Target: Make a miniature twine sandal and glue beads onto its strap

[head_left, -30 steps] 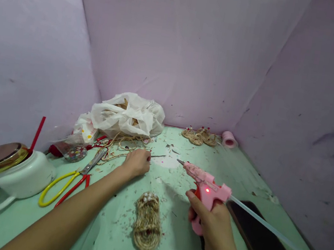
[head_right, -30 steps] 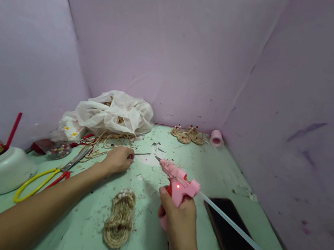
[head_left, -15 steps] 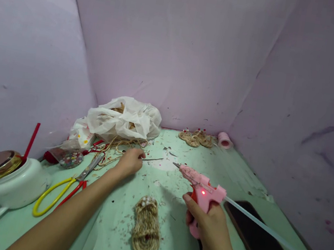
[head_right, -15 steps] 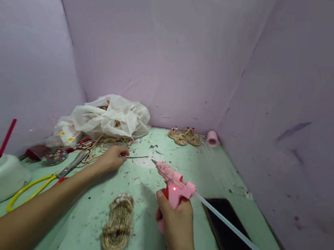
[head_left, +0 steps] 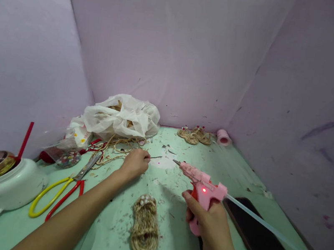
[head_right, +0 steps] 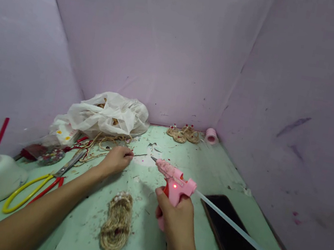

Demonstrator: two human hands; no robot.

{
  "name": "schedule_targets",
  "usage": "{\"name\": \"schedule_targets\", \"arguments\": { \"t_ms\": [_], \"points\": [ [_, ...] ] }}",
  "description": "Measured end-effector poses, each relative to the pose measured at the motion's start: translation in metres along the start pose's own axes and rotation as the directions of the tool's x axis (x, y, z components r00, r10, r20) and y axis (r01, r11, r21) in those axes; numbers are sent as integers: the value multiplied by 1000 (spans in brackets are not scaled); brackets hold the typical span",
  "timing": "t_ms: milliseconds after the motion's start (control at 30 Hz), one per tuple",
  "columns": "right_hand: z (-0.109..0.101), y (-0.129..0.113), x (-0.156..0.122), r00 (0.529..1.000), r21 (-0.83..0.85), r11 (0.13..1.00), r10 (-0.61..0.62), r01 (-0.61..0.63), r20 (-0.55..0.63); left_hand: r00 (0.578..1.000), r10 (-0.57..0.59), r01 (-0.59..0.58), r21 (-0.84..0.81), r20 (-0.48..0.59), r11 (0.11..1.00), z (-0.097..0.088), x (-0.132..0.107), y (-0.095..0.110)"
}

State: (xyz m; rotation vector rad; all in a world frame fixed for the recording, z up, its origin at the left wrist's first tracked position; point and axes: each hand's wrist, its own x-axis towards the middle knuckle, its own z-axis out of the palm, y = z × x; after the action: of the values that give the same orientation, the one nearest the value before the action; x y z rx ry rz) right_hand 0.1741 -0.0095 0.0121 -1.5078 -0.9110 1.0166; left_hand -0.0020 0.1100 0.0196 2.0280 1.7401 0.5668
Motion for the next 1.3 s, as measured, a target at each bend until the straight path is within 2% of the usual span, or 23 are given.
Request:
{"name": "schedule_targets", "arguments": {
  "t_ms": [133,167,200,267,300,367,467,533,600,700,767,833,900,967,1033,1133,1300],
  "points": [
    [4,-10,-8,995,106,991,74,-82,73,996,27,-1,-281,85,960,-18,-54,14],
    [6,-12,-12,991,139,985,88,-102,102,990,31,47,-536,135,843,-20,-69,17],
    [9,-13,-16,988,170,979,96,-116,125,984,26,107,-700,176,706,-20,-82,20],
    [13,-14,-24,983,224,967,82,-119,166,977,-1,186,-845,215,501,-16,-103,24],
    [15,-13,-28,980,234,966,68,-113,189,976,-19,203,-866,219,456,-14,-109,26],
    [18,-12,-33,969,218,971,40,-95,245,978,-41,202,-868,206,453,-10,-117,31],
    [18,-9,-36,949,159,985,7,-60,315,990,-22,131,-839,141,528,-7,-122,37],
    [17,-9,-36,949,136,989,6,-51,314,997,22,43,-801,70,597,-7,-125,39],
    [16,-10,-36,950,115,992,5,-43,312,993,115,-93,-731,-21,676,-8,-129,38],
    [16,-10,-36,946,82,997,-33,7,323,933,333,-347,-593,-137,727,-8,-133,36],
    [17,-10,-35,948,59,998,-51,34,314,901,407,-419,-549,-152,723,-8,-134,36],
    [18,-10,-35,959,36,998,-61,53,277,940,320,-324,-592,-115,739,-7,-133,36],
    [17,-9,-35,968,-11,995,-94,99,231,990,138,-94,-685,10,723,-6,-131,37],
    [17,-8,-36,970,-71,984,-150,166,191,985,19,118,-748,172,653,-5,-130,38],
    [16,-7,-37,965,-124,967,-198,221,173,959,-36,245,-766,280,594,-5,-128,38],
    [16,-7,-40,964,-163,955,-227,248,138,939,-95,329,-785,330,525,-5,-127,38],
    [18,-7,-46,956,-166,945,-259,281,139,921,-97,377,-802,377,463,-8,-127,39]
  ]
}}
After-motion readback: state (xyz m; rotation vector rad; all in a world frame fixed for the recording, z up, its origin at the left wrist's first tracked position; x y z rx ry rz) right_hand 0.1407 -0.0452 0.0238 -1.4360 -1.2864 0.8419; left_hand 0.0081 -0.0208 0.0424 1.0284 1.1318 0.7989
